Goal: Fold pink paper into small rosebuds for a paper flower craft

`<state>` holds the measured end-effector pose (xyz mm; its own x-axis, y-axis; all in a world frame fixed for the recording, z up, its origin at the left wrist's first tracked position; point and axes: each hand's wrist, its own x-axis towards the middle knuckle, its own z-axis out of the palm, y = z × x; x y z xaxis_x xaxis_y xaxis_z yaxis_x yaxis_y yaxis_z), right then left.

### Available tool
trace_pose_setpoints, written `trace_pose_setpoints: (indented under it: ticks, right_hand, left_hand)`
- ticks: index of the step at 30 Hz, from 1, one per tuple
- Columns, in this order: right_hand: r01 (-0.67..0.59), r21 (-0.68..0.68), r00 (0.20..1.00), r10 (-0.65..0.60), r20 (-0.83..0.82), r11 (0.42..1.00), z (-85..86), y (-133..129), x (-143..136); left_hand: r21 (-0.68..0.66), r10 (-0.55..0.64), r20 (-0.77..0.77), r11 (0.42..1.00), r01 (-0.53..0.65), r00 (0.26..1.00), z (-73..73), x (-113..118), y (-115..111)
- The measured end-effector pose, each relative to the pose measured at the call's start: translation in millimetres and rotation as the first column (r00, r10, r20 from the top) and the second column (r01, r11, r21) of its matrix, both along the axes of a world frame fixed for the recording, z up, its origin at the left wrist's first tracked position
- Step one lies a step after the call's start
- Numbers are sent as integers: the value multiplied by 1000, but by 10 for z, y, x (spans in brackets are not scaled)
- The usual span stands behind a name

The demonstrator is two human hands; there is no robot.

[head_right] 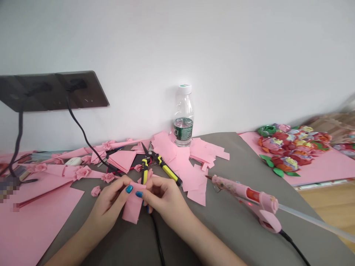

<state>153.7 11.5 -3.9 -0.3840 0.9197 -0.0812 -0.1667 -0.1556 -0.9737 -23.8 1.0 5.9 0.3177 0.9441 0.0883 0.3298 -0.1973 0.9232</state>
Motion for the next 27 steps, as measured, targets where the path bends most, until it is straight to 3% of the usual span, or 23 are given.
trace_pose_setpoints:
  ticks: [8, 14, 27]
  right_hand:
    - [-38, 61, 998, 35, 43, 997, 52, 2, 10]
    - [4, 152, 993, -23, 120, 988, 65, -10, 20]
    - [-5, 190, 987, -26, 158, 982, 48, -38, 5]
  left_hand:
    - [3, 45, 22, 999, -45, 999, -11, 3, -12]
    - [-31, 75, -15, 997, -76, 997, -19, 4, -14]
    - [-62, 97, 13, 993, -96, 995, -16, 3, -17]
